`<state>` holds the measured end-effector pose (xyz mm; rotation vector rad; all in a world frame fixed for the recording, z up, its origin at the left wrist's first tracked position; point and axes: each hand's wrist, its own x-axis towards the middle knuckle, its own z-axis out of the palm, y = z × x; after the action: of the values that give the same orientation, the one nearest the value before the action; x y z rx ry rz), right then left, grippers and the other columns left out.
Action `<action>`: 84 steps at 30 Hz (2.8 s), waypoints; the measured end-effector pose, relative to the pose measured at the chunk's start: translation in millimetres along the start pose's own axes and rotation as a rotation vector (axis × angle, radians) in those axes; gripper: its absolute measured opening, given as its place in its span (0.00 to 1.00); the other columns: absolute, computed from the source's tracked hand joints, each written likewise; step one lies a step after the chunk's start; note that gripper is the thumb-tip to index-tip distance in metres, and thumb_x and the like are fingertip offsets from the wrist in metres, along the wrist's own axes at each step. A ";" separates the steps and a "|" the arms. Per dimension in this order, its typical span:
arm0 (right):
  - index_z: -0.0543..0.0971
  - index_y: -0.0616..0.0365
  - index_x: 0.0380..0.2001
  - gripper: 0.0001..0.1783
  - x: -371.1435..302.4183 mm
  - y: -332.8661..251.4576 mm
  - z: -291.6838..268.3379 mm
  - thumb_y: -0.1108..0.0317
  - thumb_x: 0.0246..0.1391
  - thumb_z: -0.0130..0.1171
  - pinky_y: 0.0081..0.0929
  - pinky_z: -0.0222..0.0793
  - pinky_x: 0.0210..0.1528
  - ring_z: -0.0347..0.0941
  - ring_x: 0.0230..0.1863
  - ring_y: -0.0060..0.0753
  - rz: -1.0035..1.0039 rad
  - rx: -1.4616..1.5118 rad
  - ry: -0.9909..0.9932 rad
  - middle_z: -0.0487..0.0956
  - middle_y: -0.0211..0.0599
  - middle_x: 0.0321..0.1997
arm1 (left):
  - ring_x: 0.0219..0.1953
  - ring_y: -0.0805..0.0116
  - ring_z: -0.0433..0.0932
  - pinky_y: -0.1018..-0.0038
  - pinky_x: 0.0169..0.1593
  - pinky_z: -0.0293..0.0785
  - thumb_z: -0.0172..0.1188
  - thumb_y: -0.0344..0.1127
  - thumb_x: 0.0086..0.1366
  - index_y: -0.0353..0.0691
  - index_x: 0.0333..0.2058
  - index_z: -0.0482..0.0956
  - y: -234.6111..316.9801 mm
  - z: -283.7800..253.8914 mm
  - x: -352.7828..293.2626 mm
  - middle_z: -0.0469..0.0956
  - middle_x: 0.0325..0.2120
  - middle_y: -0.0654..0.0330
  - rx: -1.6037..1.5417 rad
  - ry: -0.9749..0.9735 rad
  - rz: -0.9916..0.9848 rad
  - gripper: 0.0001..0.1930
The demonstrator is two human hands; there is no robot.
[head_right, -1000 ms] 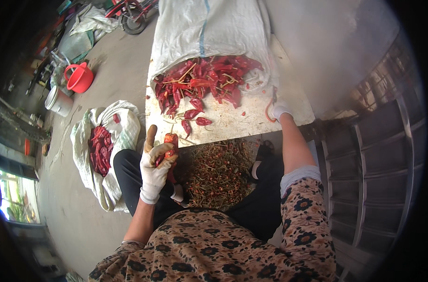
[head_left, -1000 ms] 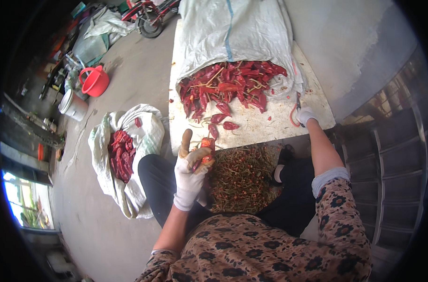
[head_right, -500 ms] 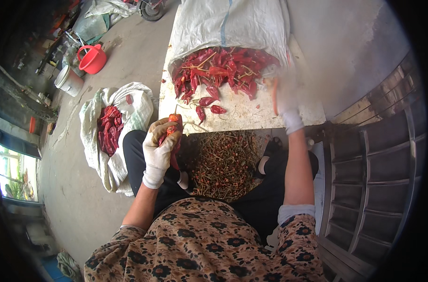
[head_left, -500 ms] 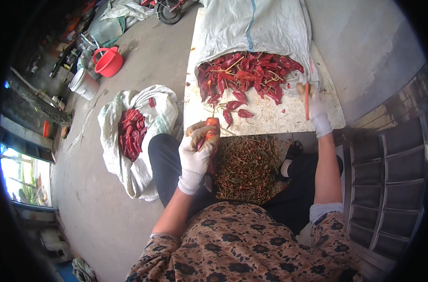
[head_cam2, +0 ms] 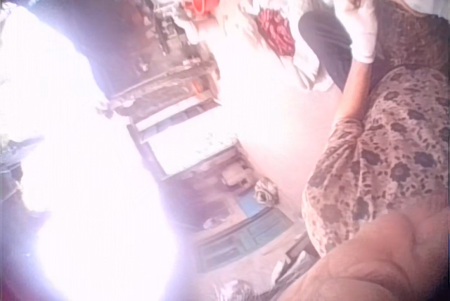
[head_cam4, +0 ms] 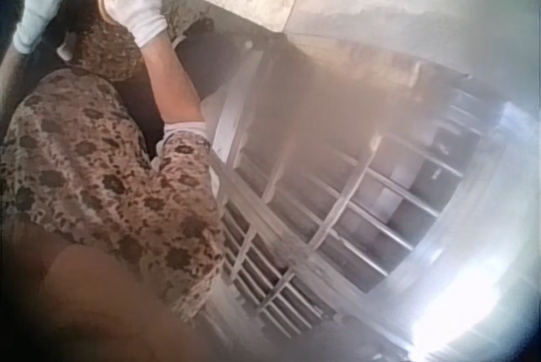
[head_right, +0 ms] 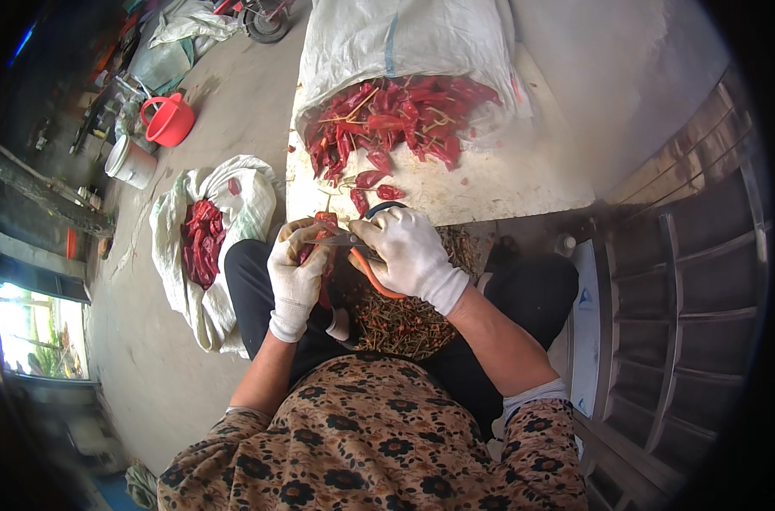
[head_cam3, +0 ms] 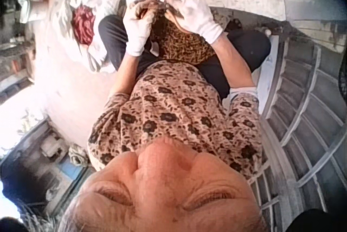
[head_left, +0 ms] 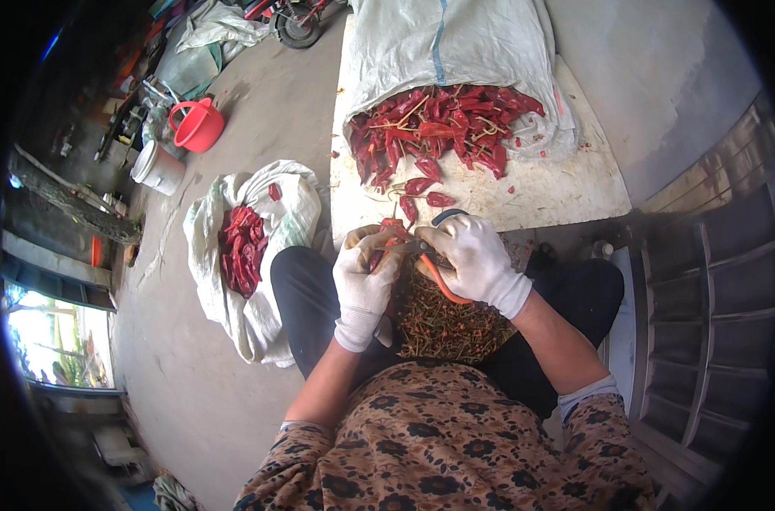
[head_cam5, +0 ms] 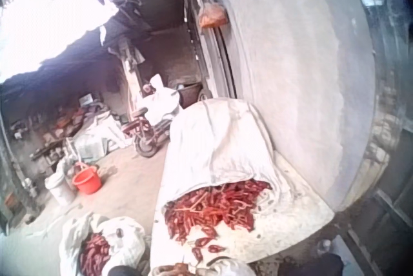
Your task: The person sits on the floor and uses scissors to trim the stems off dried red chili peppers. They pick up peppers from a large sack, cut the stems, and place the trimmed peppers into a smaller sack while discarding the stems.
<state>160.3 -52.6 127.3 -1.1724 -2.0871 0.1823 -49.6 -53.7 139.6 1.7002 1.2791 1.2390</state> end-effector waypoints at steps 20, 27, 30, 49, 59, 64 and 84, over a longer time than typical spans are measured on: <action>0.81 0.63 0.47 0.16 -11.5 12.1 -3.6 0.62 0.63 0.66 0.39 0.80 0.39 0.84 0.36 0.52 0.363 0.228 0.101 0.85 0.52 0.36 | 0.44 0.76 0.78 0.79 0.48 0.77 0.68 0.23 0.65 0.32 0.57 0.74 -19.7 -4.9 3.8 0.80 0.47 0.60 -0.217 0.040 -0.098 0.23; 0.82 0.62 0.45 0.22 -19.1 10.3 8.8 0.53 0.60 0.67 0.47 0.76 0.41 0.80 0.35 0.54 0.189 0.098 -0.061 0.82 0.49 0.33 | 0.48 0.74 0.79 0.77 0.51 0.78 0.69 0.27 0.67 0.32 0.57 0.75 -49.2 -5.4 2.0 0.80 0.48 0.61 -0.118 -0.009 0.001 0.22; 0.83 0.58 0.43 0.20 -20.9 10.1 14.5 0.52 0.61 0.65 0.46 0.77 0.36 0.82 0.32 0.52 0.217 0.045 -0.143 0.83 0.46 0.28 | 0.48 0.74 0.79 0.77 0.53 0.77 0.69 0.27 0.67 0.32 0.56 0.76 -52.1 -2.5 4.8 0.81 0.47 0.61 0.022 -0.008 0.120 0.21; 0.78 0.61 0.53 0.23 -0.7 23.3 -28.7 0.51 0.74 0.51 0.31 0.69 0.27 0.68 0.24 0.24 0.606 2.158 0.244 0.72 0.24 0.24 | 0.42 0.74 0.81 0.77 0.48 0.79 0.74 0.27 0.63 0.34 0.55 0.81 -49.6 18.9 -9.1 0.82 0.44 0.60 -0.438 -0.124 -0.223 0.22; 0.77 0.58 0.57 0.24 -14.4 45.8 -26.3 0.50 0.71 0.56 0.40 0.79 0.45 0.78 0.37 0.30 0.726 1.729 0.667 0.80 0.30 0.37 | 0.52 0.45 0.83 0.60 0.57 0.80 0.73 0.31 0.55 0.45 0.55 0.84 -129.8 -231.8 91.8 0.78 0.59 0.47 1.701 0.407 0.077 0.26; 0.77 0.58 0.58 0.25 -9.4 55.1 -23.3 0.50 0.72 0.56 0.35 0.77 0.44 0.76 0.37 0.26 0.726 1.544 0.607 0.79 0.29 0.36 | 0.38 0.52 0.86 0.60 0.46 0.81 0.66 0.43 0.67 0.47 0.39 0.89 -160.7 -69.3 78.9 0.86 0.33 0.54 0.977 -0.042 -0.028 0.09; 0.81 0.51 0.44 0.13 -4.0 36.3 14.0 0.57 0.60 0.64 0.43 0.79 0.38 0.84 0.37 0.44 0.460 -0.235 -0.137 0.83 0.41 0.35 | 0.35 0.70 0.81 0.74 0.42 0.77 0.68 0.28 0.65 0.35 0.49 0.85 -118.5 51.2 88.6 0.84 0.34 0.60 0.294 0.131 0.126 0.14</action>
<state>177.4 -32.0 98.8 -1.8218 -1.9603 0.2414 -33.1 67.7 42.2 1.9585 1.5137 1.3033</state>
